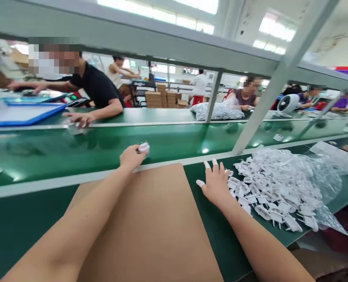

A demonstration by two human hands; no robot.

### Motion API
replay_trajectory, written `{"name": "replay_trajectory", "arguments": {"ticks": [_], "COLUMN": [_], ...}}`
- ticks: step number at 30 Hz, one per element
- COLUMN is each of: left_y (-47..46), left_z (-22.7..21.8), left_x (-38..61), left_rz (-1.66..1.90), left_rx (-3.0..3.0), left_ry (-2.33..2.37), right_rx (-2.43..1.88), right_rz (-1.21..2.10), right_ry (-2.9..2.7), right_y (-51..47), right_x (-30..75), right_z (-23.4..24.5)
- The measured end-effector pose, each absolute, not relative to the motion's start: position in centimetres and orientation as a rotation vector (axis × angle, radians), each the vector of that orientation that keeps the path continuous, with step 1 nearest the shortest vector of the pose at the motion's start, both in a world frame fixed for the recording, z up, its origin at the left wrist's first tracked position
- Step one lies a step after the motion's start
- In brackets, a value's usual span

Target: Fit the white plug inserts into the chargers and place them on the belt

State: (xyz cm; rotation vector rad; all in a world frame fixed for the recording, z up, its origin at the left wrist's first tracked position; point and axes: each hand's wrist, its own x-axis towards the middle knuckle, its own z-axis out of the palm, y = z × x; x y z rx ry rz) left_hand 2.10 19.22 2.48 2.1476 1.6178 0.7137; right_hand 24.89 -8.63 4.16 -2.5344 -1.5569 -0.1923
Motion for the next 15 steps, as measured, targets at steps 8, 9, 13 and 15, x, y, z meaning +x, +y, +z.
{"name": "replay_trajectory", "arguments": {"ticks": [8,9,13,15], "left_y": [20.3,20.1,18.8,17.7], "left_z": [-0.8,-0.9,-0.4,0.4], "left_x": [1.3,1.2,1.4,1.8], "left_rz": [0.814,0.883,1.254,1.356], "left_rx": [2.035,2.026,2.040,2.081], "left_ry": [1.661,1.694,1.680,1.603], "right_rx": [-2.723,-2.708,-2.582,-2.507], "right_rz": [-0.036,-0.014,0.020,0.025], "right_ry": [-1.605,-1.634,-1.752,-1.779], "right_y": [-8.4,-8.4,-8.4,-8.4], "right_x": [26.5,26.4,26.0,25.7], "right_z": [3.9,3.8,3.7,3.5]}}
